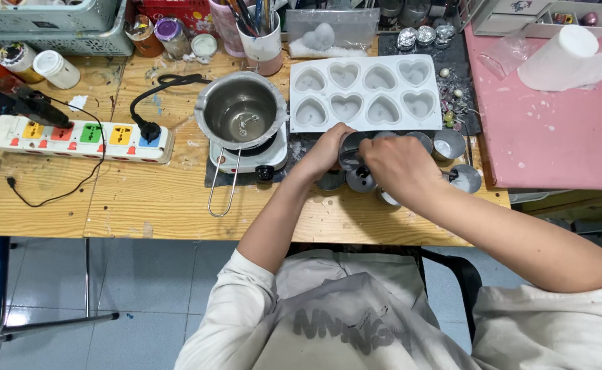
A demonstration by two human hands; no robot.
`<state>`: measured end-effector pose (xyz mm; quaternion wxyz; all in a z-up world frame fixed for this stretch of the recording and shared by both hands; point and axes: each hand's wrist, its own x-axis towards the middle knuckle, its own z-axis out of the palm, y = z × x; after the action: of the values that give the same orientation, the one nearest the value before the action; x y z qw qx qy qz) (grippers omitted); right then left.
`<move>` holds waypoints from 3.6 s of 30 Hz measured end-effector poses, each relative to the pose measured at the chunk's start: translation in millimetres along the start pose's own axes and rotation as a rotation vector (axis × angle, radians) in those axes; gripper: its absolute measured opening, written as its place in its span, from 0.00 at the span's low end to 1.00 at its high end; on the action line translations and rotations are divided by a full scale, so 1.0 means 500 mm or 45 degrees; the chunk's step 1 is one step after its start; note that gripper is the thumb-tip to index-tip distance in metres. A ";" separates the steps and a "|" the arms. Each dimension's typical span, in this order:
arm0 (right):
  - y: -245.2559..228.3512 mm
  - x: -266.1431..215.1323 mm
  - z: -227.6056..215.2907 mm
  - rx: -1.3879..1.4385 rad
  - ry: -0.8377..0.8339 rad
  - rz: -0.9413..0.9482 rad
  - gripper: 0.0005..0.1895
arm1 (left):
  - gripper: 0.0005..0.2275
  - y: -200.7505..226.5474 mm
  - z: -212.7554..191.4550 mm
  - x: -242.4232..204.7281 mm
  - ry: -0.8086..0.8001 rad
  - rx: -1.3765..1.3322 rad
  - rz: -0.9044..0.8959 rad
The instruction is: Scraping grey wax from a small metal cup into another container using a spoon.
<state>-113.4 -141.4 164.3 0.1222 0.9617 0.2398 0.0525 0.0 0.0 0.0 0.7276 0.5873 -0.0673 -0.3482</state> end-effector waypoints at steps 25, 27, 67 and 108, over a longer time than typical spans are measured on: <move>0.111 0.109 -0.010 0.839 -0.302 0.365 0.21 | 0.22 0.041 -0.008 -0.006 0.407 -0.418 0.277; 0.105 0.099 -0.022 0.865 -0.172 0.452 0.22 | 0.23 0.030 -0.013 0.000 0.281 -0.390 0.343; 0.146 -0.025 0.206 1.755 0.593 0.674 0.08 | 0.08 0.095 0.093 -0.115 0.440 2.144 -0.023; 0.077 -0.009 0.196 1.714 0.856 0.580 0.04 | 0.28 0.044 0.060 0.012 -0.039 0.102 0.299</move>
<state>-84.6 -197.0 79.7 -0.5797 0.7869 0.0410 0.2077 -1.3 -26.3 26.8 0.7383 0.5985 -0.1605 -0.2663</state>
